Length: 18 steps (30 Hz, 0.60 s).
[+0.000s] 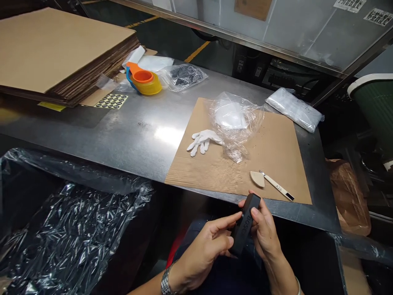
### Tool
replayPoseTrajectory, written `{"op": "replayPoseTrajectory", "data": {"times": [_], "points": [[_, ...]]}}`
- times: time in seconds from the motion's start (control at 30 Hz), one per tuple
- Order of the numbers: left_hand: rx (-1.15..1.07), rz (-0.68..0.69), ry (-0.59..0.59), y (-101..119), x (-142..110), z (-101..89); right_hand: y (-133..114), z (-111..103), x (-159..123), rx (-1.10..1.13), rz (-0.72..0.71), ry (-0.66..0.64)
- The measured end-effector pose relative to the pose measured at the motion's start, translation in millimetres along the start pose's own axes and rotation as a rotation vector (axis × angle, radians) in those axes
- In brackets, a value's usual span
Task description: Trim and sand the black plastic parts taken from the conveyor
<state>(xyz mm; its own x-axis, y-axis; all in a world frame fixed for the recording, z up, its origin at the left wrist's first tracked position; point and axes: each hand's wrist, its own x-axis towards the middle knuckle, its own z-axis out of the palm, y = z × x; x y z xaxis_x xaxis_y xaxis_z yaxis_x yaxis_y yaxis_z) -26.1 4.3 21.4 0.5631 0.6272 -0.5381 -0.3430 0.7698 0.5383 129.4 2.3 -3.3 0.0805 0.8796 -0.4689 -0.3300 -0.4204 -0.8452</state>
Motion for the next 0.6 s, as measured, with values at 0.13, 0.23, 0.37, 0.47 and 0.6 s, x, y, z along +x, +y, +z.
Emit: {"op": "replayPoseTrajectory", "data": {"times": [0.13,0.23,0.37,0.47,0.6], "points": [[-0.023,0.002,-0.011,-1.2,-0.9,0.0,2.2,-1.0,0.2,-0.004,-0.028,0.018],[-0.011,0.012,0.005,-2.4,-0.6,0.8,4.3,-1.9,-0.1,-0.009,-0.043,0.03],[0.004,0.005,0.027,-2.0,-0.1,2.3,6.9,-3.1,-1.7,-0.026,-0.074,0.039],[-0.002,-0.002,0.02,-1.6,0.3,2.5,8.0,-3.5,-2.8,-0.023,-0.084,0.043],[0.003,0.01,0.008,-2.7,0.7,1.5,8.8,-3.4,-2.7,-0.012,-0.085,0.046]]}}
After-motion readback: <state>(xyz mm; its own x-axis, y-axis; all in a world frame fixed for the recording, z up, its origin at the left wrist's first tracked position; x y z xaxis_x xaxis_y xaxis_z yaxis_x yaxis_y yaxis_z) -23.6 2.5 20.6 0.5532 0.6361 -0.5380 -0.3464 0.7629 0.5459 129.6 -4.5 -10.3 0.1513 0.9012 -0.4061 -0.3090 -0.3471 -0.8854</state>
